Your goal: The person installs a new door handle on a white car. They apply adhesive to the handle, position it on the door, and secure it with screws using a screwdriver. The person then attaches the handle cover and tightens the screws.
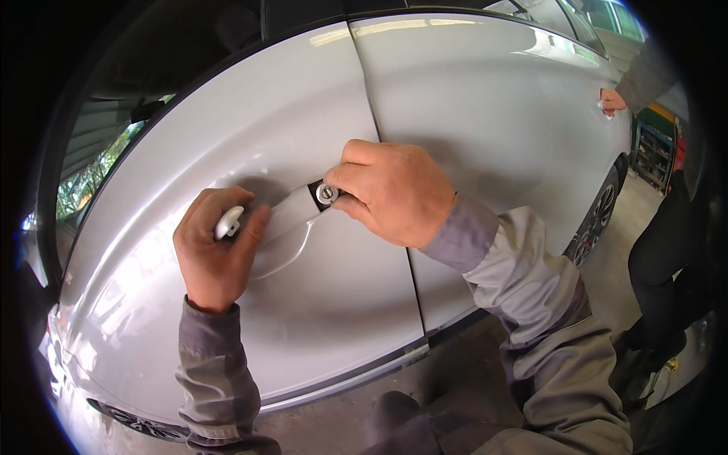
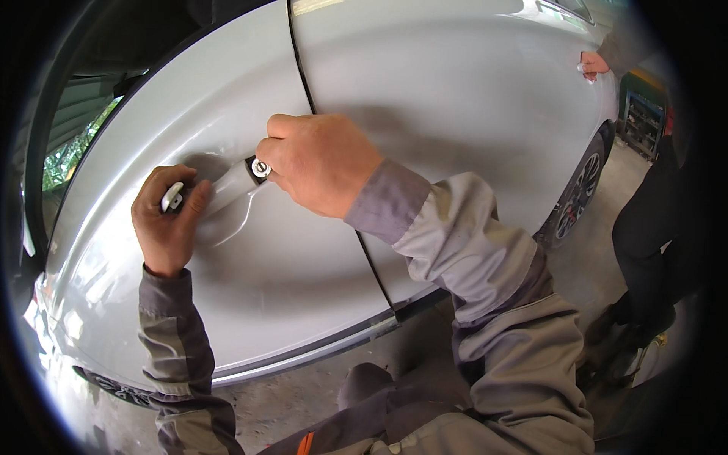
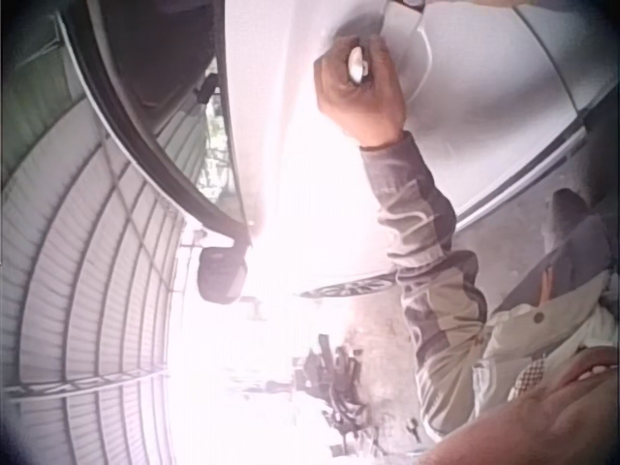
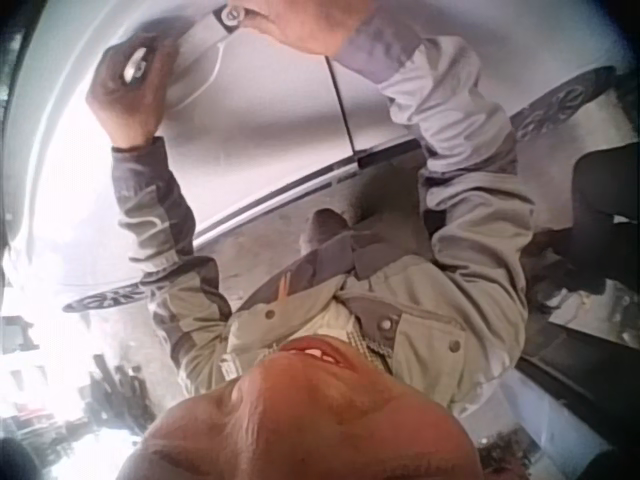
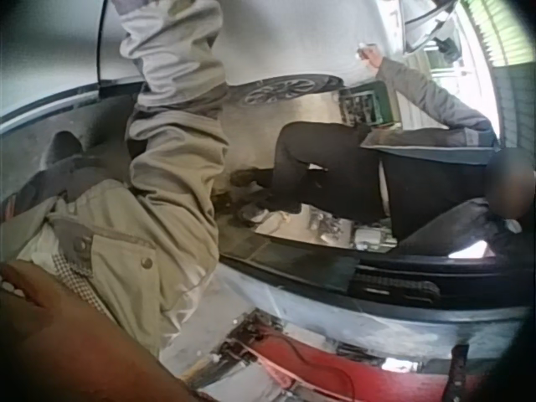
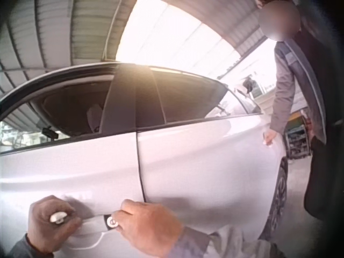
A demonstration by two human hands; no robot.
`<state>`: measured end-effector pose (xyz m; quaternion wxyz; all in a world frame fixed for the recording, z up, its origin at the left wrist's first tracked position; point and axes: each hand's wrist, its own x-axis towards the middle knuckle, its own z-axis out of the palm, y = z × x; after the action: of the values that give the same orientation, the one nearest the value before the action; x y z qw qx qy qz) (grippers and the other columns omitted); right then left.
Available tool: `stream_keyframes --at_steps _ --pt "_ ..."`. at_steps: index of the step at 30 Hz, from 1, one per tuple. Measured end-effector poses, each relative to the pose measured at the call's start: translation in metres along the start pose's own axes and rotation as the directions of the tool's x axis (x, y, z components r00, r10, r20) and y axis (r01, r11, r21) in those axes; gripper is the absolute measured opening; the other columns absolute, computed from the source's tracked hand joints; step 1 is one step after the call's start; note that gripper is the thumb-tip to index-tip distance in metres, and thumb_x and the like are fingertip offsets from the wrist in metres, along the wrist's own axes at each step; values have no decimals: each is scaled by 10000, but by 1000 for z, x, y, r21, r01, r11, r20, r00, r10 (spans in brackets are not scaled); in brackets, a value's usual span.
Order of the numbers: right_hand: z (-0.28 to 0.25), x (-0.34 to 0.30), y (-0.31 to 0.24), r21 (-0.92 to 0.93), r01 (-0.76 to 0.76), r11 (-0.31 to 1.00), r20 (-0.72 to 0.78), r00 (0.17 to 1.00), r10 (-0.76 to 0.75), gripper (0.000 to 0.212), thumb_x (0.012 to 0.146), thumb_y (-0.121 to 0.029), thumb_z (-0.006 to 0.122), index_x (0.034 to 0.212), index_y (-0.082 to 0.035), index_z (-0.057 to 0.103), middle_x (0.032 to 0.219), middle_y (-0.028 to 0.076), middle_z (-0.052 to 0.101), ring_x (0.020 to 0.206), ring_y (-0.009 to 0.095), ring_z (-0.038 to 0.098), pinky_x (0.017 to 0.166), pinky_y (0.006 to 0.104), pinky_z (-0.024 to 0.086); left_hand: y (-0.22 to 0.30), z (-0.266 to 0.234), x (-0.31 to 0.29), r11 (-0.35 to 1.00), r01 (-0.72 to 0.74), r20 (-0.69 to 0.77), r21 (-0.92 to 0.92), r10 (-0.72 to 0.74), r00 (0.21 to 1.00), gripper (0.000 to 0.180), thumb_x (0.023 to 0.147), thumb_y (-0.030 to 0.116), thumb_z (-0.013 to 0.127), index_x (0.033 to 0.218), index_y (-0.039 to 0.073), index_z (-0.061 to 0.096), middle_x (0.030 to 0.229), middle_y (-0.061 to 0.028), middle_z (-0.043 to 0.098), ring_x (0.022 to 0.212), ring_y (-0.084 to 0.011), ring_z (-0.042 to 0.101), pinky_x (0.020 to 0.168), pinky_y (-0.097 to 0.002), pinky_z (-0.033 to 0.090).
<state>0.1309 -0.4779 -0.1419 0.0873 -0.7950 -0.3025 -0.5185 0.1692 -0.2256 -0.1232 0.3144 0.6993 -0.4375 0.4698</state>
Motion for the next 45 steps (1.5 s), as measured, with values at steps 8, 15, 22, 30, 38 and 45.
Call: stream_keyframes --at_steps 8,15,22,30,38,45 --pt "-1 7 5 103 -73 992 14 997 72 149 786 -133 775 863 -86 658 876 68 607 780 322 653 670 445 529 26 33 12 960 -207 163 189 178 970 341 702 36 870 1021 42 750 1019 -99 642 814 -287 672 691 -379 547" --pt "-3 4 6 106 -54 993 13 999 53 171 771 -103 780 891 -72 663 891 74 614 799 332 657 681 451 532 34 39 19 960 -155 228 232 101 968 314 723 62 850 1022 59 758 1025 -82 652 787 -293 675 683 -388 548" --pt "-5 -14 20 280 -56 958 -85 993 83 261 778 -59 751 1031 -59 688 967 102 637 822 326 658 696 428 536 34 42 21 925 -254 249 283 184 951 284 726 97 824 991 47 738 1000 -65 656 783 -296 666 675 -397 542" --pt "-9 -54 23 301 -166 939 -191 954 230 264 800 3 758 1044 -68 687 898 49 630 751 192 631 613 321 503 38 42 27 915 -253 294 313 160 942 291 696 85 827 971 49 740 990 -65 660 790 -300 671 677 -399 544" --pt "-5 -65 12 305 -153 940 -176 961 213 241 792 1 756 1011 -69 687 882 53 638 733 224 624 625 333 491 49 46 30 976 107 228 192 -150 962 206 706 48 845 887 22 751 895 -90 666 786 -309 663 686 -391 522" --pt "-4 -46 4 217 -98 971 -166 977 135 234 810 -28 744 1036 -69 700 889 65 629 720 253 637 617 359 499 50 50 27 972 97 202 213 -141 969 224 705 41 850 899 8 744 901 -103 665 769 -310 653 680 -393 516"
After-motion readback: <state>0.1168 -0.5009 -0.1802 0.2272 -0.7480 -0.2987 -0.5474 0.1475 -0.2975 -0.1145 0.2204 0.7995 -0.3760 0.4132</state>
